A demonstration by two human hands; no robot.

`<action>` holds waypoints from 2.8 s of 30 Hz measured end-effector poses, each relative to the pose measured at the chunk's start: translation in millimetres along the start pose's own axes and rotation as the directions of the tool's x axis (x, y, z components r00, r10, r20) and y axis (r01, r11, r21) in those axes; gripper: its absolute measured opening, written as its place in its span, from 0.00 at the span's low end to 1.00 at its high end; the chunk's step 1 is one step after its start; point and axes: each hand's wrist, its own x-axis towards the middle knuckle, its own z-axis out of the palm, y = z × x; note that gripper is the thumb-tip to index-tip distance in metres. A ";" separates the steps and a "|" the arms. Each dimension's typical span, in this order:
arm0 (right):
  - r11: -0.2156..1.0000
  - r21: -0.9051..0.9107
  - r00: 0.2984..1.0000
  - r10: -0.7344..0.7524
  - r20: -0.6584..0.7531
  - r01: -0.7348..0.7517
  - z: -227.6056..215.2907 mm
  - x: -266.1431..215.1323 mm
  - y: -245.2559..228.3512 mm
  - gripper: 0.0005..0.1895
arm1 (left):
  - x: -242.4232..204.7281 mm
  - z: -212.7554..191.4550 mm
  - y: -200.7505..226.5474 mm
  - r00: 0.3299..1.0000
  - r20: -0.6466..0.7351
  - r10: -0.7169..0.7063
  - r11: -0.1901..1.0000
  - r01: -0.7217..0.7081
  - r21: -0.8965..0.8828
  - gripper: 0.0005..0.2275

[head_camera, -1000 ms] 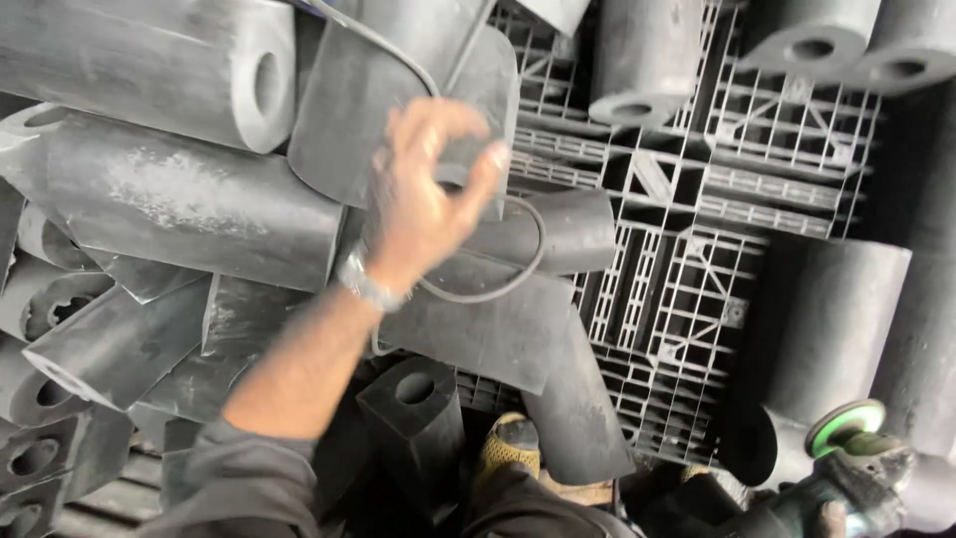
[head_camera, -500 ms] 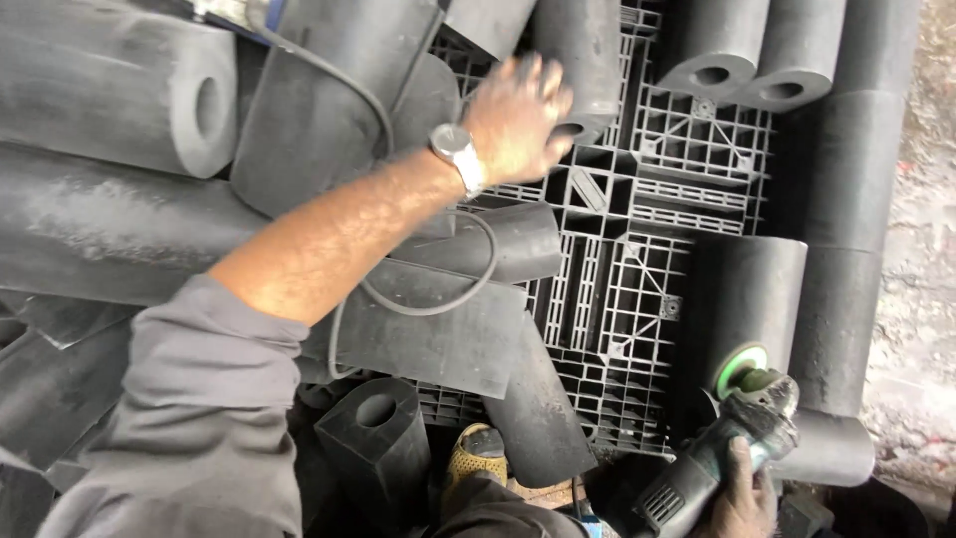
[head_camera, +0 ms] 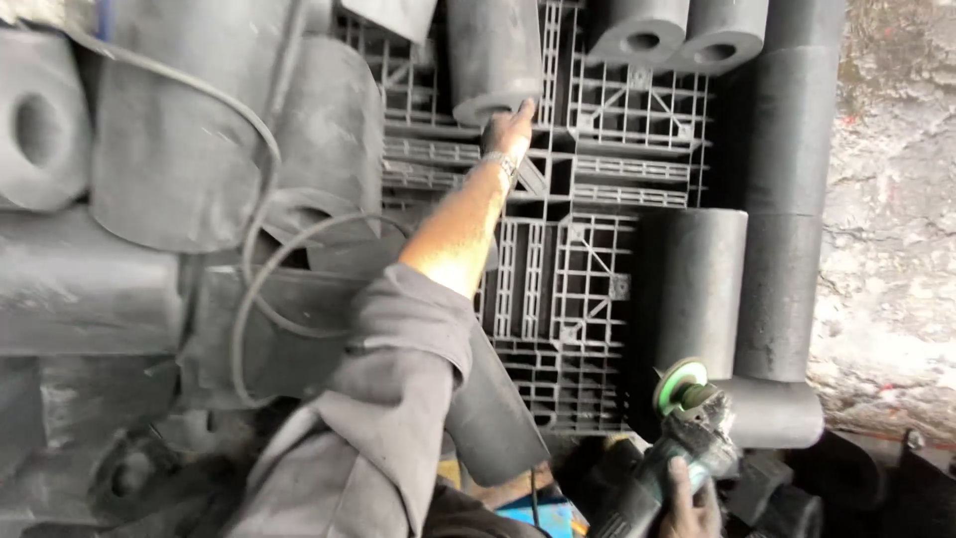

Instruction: Smoothing and shaping large black rubber components using an electric angle grinder.

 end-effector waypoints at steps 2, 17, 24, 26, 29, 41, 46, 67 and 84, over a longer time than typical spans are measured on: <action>0.969 0.191 0.986 0.164 -0.022 -0.157 7.4 -16.2 -42.5 0.25 | -32.3 -12.9 -1.2 0.986 0.163 0.022 0.956 -0.069 0.285 0.31; 0.891 0.434 0.979 0.187 -0.082 -0.134 51.2 -59.6 -174.8 0.21 | -305.4 -205.1 4.4 -0.006 0.958 -0.286 -0.410 -0.903 -0.129 0.36; 0.895 0.422 0.982 0.181 -0.043 -0.147 70.4 -59.7 -182.3 0.19 | -300.7 -229.5 -21.6 0.072 0.938 -0.339 -0.490 -0.865 -0.110 0.39; 0.892 0.433 0.988 0.154 -0.020 -0.130 67.3 -59.7 -172.6 0.22 | -290.4 -222.1 -23.4 -0.059 0.960 -0.273 -0.360 -0.919 -0.159 0.37; 0.907 0.392 0.978 0.197 -0.065 -0.157 61.6 -68.0 -171.1 0.27 | -289.7 -230.0 -16.3 -0.020 0.957 -0.291 -0.302 -0.947 -0.112 0.38; 0.878 0.467 0.969 0.199 -0.147 -0.109 38.0 -85.3 -167.2 0.26 | -352.0 -259.4 133.9 -0.305 0.659 0.688 -0.466 -0.881 0.078 0.27; 0.850 0.523 0.963 0.191 -0.190 -0.065 32.3 -85.9 -168.4 0.22 | -356.3 -188.7 156.5 -0.495 0.404 0.769 -0.573 -0.814 0.094 0.23; 0.848 0.520 0.931 0.265 -0.249 -0.103 33.9 -91.5 -183.6 0.24 | -310.3 0.3 -28.8 -0.159 0.469 0.869 -0.262 -0.952 0.162 0.26; 0.852 0.505 0.925 0.293 -0.241 -0.138 56.8 -108.5 -180.3 0.25 | -328.1 -39.4 -53.9 -0.007 0.734 0.679 -0.249 -0.943 0.221 0.34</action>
